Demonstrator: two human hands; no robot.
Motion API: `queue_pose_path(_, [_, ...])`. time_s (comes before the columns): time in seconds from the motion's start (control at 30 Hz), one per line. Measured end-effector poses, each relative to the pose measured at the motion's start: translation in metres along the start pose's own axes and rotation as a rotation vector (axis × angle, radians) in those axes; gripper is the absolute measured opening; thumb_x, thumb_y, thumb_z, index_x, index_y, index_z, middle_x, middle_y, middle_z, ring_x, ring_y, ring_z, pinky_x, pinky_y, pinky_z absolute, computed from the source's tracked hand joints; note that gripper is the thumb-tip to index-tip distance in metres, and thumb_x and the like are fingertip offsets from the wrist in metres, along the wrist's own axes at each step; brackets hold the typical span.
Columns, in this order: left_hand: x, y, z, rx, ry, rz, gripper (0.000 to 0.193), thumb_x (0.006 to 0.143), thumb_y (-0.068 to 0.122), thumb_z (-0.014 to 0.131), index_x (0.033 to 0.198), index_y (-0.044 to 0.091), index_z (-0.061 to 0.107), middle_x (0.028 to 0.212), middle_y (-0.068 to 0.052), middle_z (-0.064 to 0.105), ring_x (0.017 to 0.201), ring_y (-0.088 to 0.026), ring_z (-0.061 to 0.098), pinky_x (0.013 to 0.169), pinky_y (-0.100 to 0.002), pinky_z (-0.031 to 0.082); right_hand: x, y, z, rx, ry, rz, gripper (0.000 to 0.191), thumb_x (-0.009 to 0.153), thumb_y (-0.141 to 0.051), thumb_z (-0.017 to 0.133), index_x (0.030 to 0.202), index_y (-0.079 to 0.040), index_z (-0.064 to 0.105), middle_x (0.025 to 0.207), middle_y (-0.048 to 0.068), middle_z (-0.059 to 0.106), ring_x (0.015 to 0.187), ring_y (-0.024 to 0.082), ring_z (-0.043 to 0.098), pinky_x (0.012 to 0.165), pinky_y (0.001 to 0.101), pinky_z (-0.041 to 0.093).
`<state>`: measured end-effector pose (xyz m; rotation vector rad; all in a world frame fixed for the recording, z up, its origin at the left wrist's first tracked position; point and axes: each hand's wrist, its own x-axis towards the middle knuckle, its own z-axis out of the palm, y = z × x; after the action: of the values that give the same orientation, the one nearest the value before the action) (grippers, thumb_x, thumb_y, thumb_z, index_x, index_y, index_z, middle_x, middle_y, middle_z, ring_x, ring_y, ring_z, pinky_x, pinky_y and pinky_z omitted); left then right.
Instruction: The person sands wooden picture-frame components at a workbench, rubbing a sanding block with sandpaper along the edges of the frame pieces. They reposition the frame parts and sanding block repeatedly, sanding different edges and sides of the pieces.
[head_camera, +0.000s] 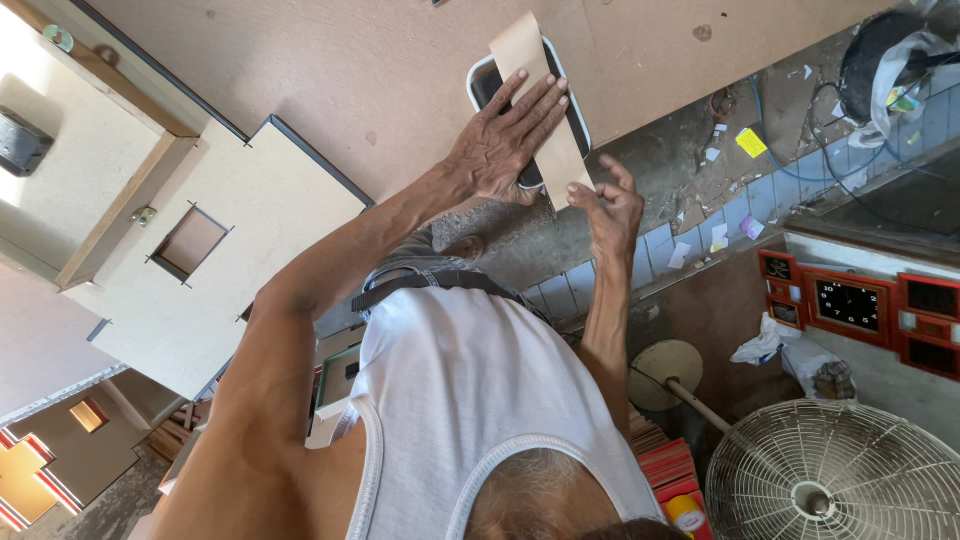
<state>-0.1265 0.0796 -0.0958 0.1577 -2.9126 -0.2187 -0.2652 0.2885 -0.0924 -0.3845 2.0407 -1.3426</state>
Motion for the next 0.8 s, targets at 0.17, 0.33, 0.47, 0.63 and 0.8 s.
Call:
queue_pose_path(0.17, [-0.004, -0.004, 0.0, -0.113, -0.005, 0.024, 0.103, 0.098, 0.075, 0.021, 0.161, -0.006, 0.03, 0.17, -0.021, 0.025, 0.158, -0.029, 0.018, 0.13, -0.05, 0.002, -0.026, 0.034, -0.028, 0.019, -0.013, -0.079, 0.02, 0.077, -0.009, 0.088, 0.076, 0.007, 0.075, 0.147, 0.018, 0.054, 0.107, 0.02, 0.066, 0.086, 0.0312, 0.058])
queue_pose_path(0.33, [-0.009, -0.005, -0.003, -0.101, -0.004, 0.062, 0.102, 0.097, 0.073, 0.027, 0.161, -0.006, 0.029, 0.169, -0.021, 0.026, 0.158, -0.03, 0.018, 0.13, -0.05, 0.004, -0.048, 0.067, -0.056, 0.041, -0.013, -0.068, 0.014, 0.08, -0.003, 0.085, 0.08, 0.008, 0.075, 0.147, 0.019, 0.056, 0.112, 0.019, 0.066, 0.089, 0.0297, 0.058])
queue_pose_path(0.47, [-0.01, 0.004, -0.006, 0.091, 0.084, 0.118, 0.1, 0.1, 0.073, 0.038, 0.164, -0.004, 0.027, 0.171, -0.017, 0.027, 0.16, -0.026, 0.018, 0.133, -0.048, 0.004, -0.062, 0.078, -0.074, 0.121, 0.031, 0.034, 0.015, 0.077, -0.003, 0.084, 0.076, 0.006, 0.072, 0.144, 0.018, 0.055, 0.094, 0.017, 0.072, 0.079, 0.029, 0.064])
queue_pose_path(0.63, [-0.002, 0.013, -0.028, 0.072, -0.06, 0.112, 0.103, 0.09, 0.071, 0.044, 0.161, -0.001, 0.025, 0.168, -0.017, 0.026, 0.157, -0.026, 0.018, 0.13, -0.046, 0.004, -0.069, 0.066, -0.091, 0.113, -0.023, 0.029, 0.014, 0.08, -0.004, 0.084, 0.081, 0.006, 0.074, 0.142, 0.019, 0.058, 0.096, 0.017, 0.071, 0.08, 0.0282, 0.063])
queue_pose_path(0.8, [0.014, 0.02, -0.047, -0.315, -0.099, -0.169, 0.095, 0.103, 0.069, 0.034, 0.158, -0.009, 0.025, 0.166, -0.025, 0.019, 0.156, -0.032, 0.01, 0.128, -0.045, 0.002, -0.063, 0.056, -0.095, 0.104, -0.055, 0.066, 0.015, 0.082, -0.004, 0.082, 0.087, 0.007, 0.075, 0.138, 0.02, 0.063, 0.091, 0.018, 0.069, 0.08, 0.0275, 0.06])
